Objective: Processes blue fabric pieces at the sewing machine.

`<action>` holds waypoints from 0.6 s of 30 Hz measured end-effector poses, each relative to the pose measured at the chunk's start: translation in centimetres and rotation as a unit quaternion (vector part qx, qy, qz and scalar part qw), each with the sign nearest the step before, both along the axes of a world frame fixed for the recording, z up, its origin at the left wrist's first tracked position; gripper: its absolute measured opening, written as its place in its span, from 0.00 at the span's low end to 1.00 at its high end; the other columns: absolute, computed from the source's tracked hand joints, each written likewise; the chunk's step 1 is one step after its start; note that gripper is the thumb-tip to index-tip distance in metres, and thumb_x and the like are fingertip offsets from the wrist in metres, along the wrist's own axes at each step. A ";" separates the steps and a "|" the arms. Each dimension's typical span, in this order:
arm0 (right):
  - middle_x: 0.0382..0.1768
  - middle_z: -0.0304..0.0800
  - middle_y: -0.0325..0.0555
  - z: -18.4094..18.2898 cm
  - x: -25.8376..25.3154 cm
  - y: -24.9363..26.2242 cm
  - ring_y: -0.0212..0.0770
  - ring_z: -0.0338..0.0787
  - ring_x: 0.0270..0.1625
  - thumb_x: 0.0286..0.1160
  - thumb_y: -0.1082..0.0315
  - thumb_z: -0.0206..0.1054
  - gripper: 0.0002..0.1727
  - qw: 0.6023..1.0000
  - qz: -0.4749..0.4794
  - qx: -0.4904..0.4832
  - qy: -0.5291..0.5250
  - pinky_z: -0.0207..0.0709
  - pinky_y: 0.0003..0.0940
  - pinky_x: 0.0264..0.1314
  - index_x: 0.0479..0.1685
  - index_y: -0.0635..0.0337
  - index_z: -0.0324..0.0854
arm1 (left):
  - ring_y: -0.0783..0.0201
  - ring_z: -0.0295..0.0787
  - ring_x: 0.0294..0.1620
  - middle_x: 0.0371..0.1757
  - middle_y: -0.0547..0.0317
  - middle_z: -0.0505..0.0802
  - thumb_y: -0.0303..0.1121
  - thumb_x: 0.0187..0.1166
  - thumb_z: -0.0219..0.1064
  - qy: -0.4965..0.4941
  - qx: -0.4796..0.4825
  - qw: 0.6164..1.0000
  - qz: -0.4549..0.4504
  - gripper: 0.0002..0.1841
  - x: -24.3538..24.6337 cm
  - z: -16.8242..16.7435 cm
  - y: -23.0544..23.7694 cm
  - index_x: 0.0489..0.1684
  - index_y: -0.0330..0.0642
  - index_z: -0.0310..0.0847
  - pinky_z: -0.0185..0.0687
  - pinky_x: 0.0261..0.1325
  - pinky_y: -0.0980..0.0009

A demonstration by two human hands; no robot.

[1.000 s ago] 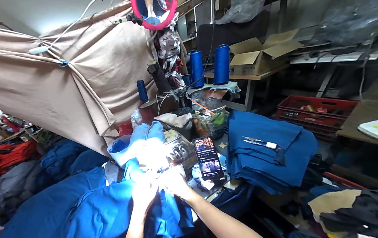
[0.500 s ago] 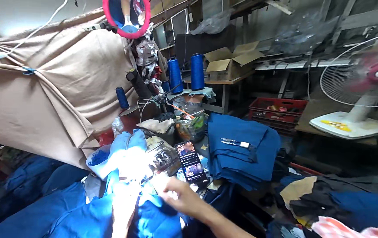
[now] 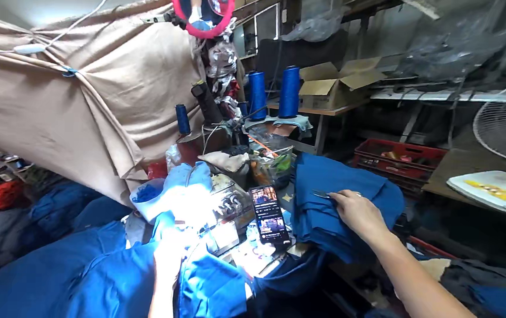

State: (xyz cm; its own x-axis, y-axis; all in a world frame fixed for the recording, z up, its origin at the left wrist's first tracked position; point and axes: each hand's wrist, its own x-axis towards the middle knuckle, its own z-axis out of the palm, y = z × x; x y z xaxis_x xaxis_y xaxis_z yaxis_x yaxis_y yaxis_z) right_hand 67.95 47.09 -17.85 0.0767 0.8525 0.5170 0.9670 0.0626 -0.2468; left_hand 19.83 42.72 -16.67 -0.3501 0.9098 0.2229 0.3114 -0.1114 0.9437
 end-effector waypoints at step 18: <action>0.38 0.87 0.44 -1.2 -25.7 -4.6 0.34 0.84 0.36 0.88 0.59 0.56 0.18 0.815 0.325 -0.274 0.394 0.80 0.35 0.44 0.57 0.61 0.85 | 0.68 0.87 0.24 0.25 0.57 0.90 0.25 0.70 0.72 0.010 0.051 0.998 0.020 0.05 -0.2 -0.8 -0.8 0.35 0.30 0.87 0.87 0.33 0.69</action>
State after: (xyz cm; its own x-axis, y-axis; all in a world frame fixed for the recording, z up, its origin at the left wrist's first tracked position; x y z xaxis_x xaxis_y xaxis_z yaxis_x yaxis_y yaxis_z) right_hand 42.28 42.54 -19.03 -0.3589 0.9319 0.0527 0.3006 0.1689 -0.9387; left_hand 19.64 41.95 -17.43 -0.3805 0.8675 0.3205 0.3369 -0.1927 0.9216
